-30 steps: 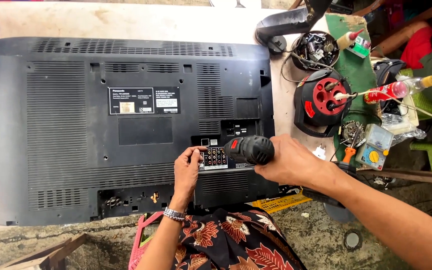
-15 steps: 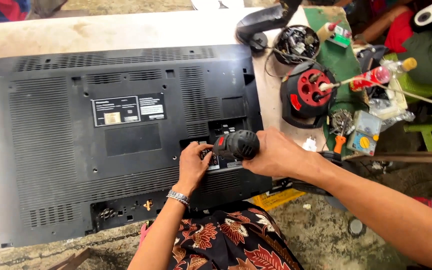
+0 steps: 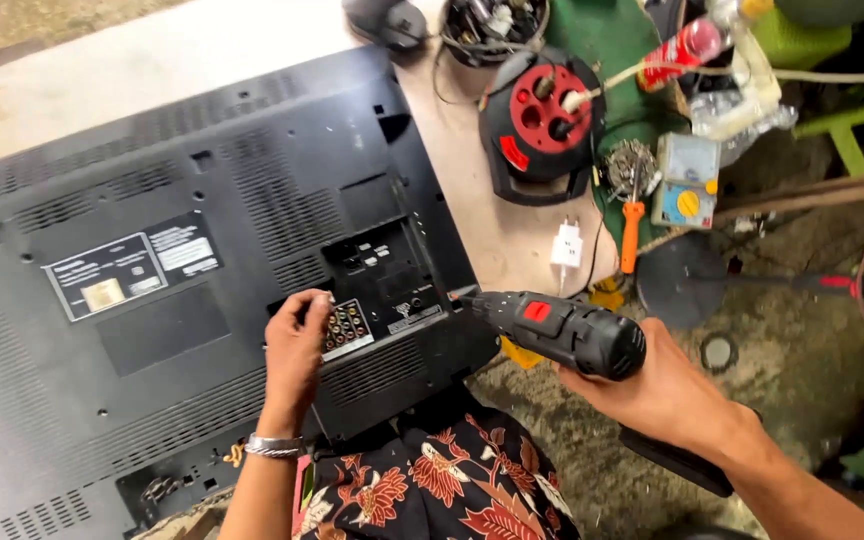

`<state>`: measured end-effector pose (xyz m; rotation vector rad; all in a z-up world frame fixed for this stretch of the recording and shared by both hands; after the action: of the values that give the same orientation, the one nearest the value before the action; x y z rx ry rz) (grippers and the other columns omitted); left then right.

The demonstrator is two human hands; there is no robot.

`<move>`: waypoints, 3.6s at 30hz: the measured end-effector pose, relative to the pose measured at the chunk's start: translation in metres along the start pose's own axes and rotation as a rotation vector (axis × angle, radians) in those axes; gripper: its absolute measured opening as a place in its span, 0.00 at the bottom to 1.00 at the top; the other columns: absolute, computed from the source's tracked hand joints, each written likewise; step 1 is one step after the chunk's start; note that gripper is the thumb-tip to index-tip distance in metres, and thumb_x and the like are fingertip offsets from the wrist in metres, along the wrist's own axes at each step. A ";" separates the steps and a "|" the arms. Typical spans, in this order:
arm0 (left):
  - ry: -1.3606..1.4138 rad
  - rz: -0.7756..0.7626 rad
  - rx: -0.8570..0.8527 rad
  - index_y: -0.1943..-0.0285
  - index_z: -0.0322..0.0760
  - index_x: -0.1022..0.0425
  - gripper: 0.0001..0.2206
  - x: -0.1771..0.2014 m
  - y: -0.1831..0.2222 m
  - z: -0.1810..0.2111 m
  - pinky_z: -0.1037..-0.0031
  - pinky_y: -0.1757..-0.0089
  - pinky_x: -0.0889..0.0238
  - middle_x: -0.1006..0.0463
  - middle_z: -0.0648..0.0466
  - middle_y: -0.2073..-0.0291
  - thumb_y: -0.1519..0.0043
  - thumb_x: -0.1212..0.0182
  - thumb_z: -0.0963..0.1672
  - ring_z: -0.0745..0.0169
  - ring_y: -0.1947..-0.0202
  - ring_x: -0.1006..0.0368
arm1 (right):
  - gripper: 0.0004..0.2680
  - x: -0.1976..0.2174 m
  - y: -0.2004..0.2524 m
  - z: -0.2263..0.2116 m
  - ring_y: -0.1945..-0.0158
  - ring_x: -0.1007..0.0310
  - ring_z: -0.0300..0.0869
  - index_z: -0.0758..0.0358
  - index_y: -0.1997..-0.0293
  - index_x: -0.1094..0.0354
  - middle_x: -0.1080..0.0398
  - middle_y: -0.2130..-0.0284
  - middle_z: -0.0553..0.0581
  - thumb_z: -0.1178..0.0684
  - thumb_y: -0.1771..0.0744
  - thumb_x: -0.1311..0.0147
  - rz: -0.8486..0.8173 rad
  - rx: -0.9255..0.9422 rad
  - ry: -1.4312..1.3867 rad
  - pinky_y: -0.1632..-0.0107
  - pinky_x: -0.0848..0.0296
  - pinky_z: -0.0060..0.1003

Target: Using a power drill to remove screws from the back cover of a television set for repair.

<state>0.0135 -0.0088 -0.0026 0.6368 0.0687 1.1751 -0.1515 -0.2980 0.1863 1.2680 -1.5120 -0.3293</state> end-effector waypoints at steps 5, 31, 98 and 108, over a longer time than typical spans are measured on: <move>0.706 -0.083 0.297 0.59 0.35 0.24 0.09 -0.020 0.010 -0.003 0.78 0.64 0.38 0.23 0.51 0.67 0.31 0.50 0.43 0.67 0.70 0.34 | 0.07 -0.013 -0.012 0.044 0.81 0.37 0.41 0.63 0.75 0.24 0.31 0.87 0.54 0.55 0.37 0.32 -0.056 0.014 -0.100 0.71 0.32 0.40; -0.004 -0.358 0.050 0.53 0.41 0.21 0.13 -0.070 -0.009 0.055 0.75 0.58 0.38 0.20 0.56 0.61 0.32 0.54 0.44 0.66 0.59 0.28 | 0.09 -0.021 -0.029 0.016 0.76 0.18 0.35 0.54 0.54 0.25 0.19 0.69 0.50 0.55 0.37 0.38 -0.173 -0.054 0.204 0.67 0.13 0.24; -0.255 -0.365 -0.663 0.39 0.42 0.26 0.17 -0.084 0.023 0.042 0.71 0.50 0.25 0.22 0.51 0.46 0.38 0.36 0.43 0.60 0.52 0.22 | 0.16 0.011 0.004 0.006 0.78 0.26 0.37 0.54 0.42 0.30 0.24 0.78 0.53 0.53 0.36 0.41 -0.080 0.206 0.119 0.70 0.21 0.28; -0.202 -0.603 -0.730 0.50 0.40 0.16 0.12 -0.204 -0.058 0.047 0.67 0.63 0.26 0.16 0.47 0.66 0.37 0.41 0.36 0.51 0.65 0.18 | 0.15 0.057 0.032 0.033 0.64 0.13 0.56 0.65 0.43 0.26 0.17 0.61 0.68 0.56 0.36 0.38 0.100 0.190 -0.175 0.51 0.17 0.49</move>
<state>-0.0032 -0.2205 -0.0477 0.0598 -0.3112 0.4814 -0.1872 -0.3461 0.2290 1.3332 -1.7842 -0.2402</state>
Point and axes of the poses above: each hand's wrist, its own y-axis away from the middle knuckle, its own x-axis out of the back of the hand, z = x × y, the point moved 2 cm from there along -y, towards the middle knuckle
